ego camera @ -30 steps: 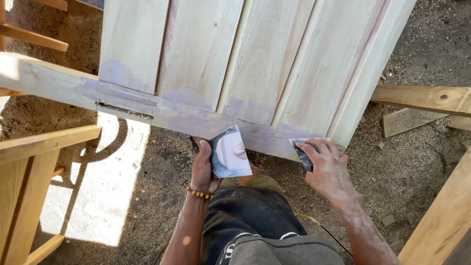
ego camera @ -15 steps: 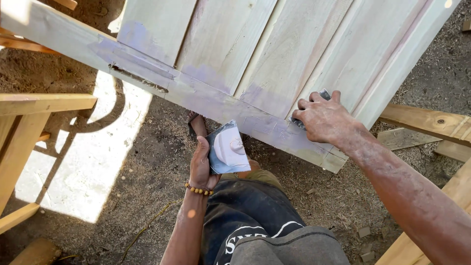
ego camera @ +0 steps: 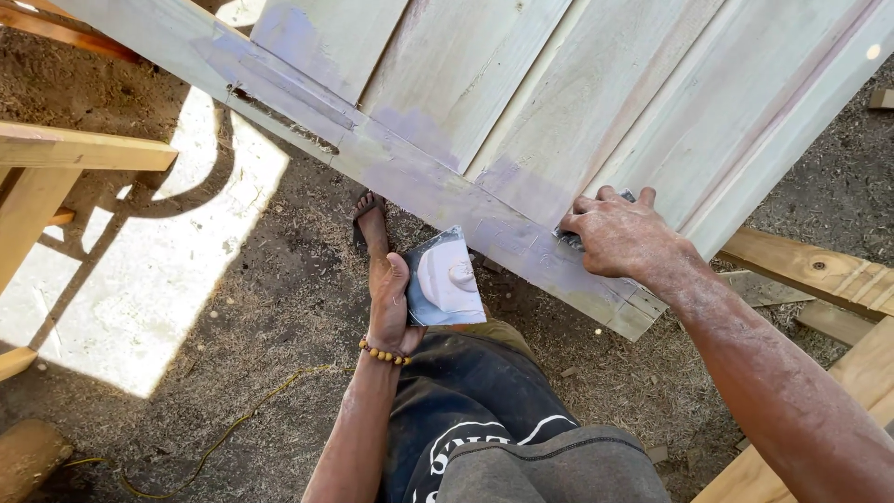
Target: Applying wood filler to a wooden tabletop and smoothing it out using spatulas.
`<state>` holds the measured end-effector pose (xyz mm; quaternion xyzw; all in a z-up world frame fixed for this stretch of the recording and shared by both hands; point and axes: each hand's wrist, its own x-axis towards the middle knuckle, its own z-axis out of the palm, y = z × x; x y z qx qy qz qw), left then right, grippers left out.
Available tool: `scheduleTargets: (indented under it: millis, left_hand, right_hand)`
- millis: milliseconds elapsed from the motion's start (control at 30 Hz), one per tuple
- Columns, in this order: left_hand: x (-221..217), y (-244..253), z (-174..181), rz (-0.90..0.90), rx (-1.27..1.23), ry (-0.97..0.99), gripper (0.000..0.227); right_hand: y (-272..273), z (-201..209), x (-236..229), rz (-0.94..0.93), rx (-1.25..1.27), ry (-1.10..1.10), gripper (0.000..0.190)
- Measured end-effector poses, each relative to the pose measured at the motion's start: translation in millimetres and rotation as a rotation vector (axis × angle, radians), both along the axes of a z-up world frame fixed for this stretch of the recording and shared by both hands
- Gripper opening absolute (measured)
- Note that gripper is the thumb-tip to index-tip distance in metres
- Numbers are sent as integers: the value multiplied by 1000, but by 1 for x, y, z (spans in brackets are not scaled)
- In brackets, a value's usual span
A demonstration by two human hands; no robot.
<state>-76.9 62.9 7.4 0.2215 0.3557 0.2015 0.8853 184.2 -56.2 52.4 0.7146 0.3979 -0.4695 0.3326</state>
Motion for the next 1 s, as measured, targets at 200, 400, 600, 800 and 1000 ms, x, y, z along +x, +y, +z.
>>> scheduleTargets:
  millis: [200,400,600,800,1000]
  left_hand:
    - [-4,-1,-25,-5,440,164,83]
    - [-11,-4,-24,44,155,104,84]
    - [-33,-16,-58,-54,-303,120,65]
    - [-12,-35,-61,-145,-295,105,65]
    - [31,-86,-77,-274,-285,137,64]
  right_hand:
    - [7,8,1,134,-33,34,59]
    - [7,-2,-1,322,-37,54,56]
    - [23,28,-6,716,-105,29,46]
    - [-33,51,17,361,-49,-93,32]
    - [-137,6,-22,-463,427,110,79]
